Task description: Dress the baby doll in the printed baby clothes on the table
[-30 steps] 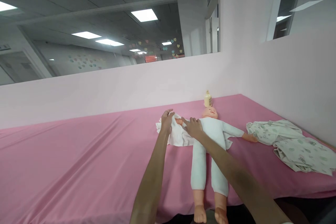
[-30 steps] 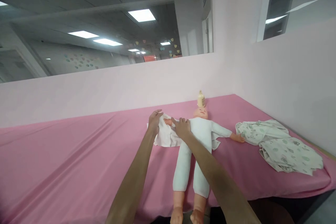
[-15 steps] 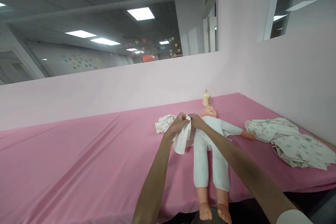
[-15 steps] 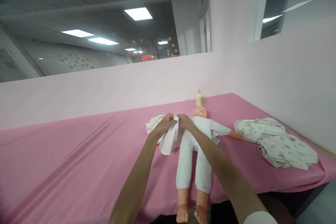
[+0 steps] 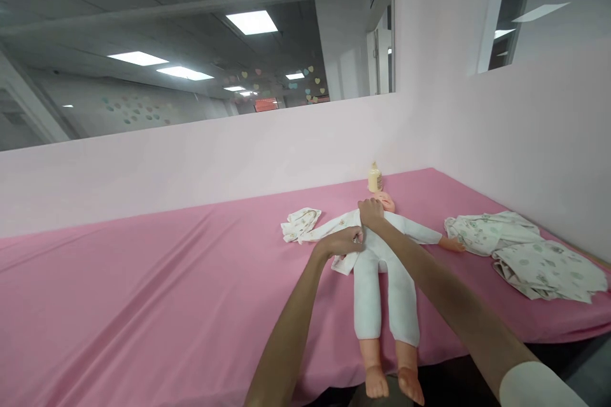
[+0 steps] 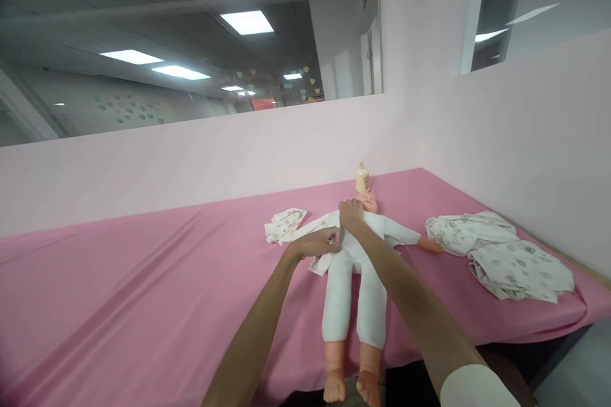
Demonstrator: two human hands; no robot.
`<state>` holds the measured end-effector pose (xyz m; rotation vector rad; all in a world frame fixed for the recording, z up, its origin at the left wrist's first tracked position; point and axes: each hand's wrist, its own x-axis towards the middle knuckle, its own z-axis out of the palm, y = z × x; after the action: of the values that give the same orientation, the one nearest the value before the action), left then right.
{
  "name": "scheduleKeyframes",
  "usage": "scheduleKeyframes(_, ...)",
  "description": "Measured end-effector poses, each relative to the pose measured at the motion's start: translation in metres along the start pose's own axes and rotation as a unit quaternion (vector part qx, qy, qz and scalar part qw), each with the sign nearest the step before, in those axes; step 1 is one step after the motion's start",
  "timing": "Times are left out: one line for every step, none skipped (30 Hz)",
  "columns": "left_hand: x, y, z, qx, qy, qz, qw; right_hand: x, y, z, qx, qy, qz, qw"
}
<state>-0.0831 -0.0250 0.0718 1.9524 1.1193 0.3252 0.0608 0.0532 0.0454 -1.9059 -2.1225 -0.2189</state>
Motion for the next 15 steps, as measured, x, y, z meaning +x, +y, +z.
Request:
scheduleKeyframes(0.0, 0.0, 0.001, 0.01, -0.003, 0.0, 1.0, -0.002, 0.0, -0.001, 0.005, 0.001, -0.004, 1.0)
scheduleKeyframes(0.0, 0.0, 0.0, 0.014, -0.005, -0.001, 1.0, -0.005, 0.001, -0.001, 0.012, 0.005, -0.008, 1.0)
scheduleKeyframes(-0.001, -0.001, 0.0, 0.017, -0.002, -0.004, 1.0, -0.01, 0.004, -0.002, 0.02, 0.013, -0.012, 1.0)
scheduleKeyframes(-0.001, -0.002, -0.001, 0.022, 0.007, -0.008, 1.0, -0.016, 0.009, -0.004, 0.03, 0.024, -0.015, 0.999)
scheduleKeyframes(-0.001, -0.004, -0.001, 0.031, 0.026, -0.012, 0.999, -0.023, 0.016, -0.005, 0.039, 0.037, -0.014, 0.998)
scheduleKeyframes(-0.001, -0.005, -0.001, 0.044, 0.056, -0.011, 0.997, -0.032, 0.026, -0.006, 0.049, 0.051, -0.008, 0.997)
scheduleKeyframes(0.0, -0.006, -0.001, 0.06, 0.096, -0.006, 0.994, -0.042, 0.039, -0.008, 0.058, 0.065, 0.005, 0.996)
scheduleKeyframes(0.002, -0.007, 0.001, 0.08, 0.144, 0.002, 0.986, -0.052, 0.055, -0.009, 0.066, 0.077, 0.024, 0.995)
scheduleKeyframes(0.004, -0.006, 0.003, 0.102, 0.194, 0.014, 0.976, -0.063, 0.072, -0.009, 0.073, 0.087, 0.052, 0.992)
scheduleKeyframes(0.007, -0.004, 0.006, 0.125, 0.239, 0.026, 0.963, -0.075, 0.092, -0.009, 0.078, 0.094, 0.085, 0.989)
scheduleKeyframes(0.012, -0.001, 0.009, 0.148, 0.272, 0.036, 0.95, -0.086, 0.113, -0.009, 0.081, 0.098, 0.116, 0.985)
scheduleKeyframes(0.018, 0.004, 0.013, 0.171, 0.288, 0.047, 0.941, -0.096, 0.133, -0.007, 0.091, 0.104, 0.156, 0.978)
scheduleKeyframes(0.025, 0.01, 0.018, 0.193, 0.288, 0.061, 0.936, -0.105, 0.153, -0.005, 0.137, 0.104, 0.218, 0.961)
scheduleKeyframes(0.034, 0.017, 0.023, 0.212, 0.273, 0.081, 0.935, -0.113, 0.17, -0.003, 0.173, 0.081, 0.28, 0.941)
scheduleKeyframes(0.044, 0.025, 0.028, 0.23, 0.247, 0.107, 0.935, -0.119, 0.185, -0.001, 0.187, 0.064, 0.305, 0.932)
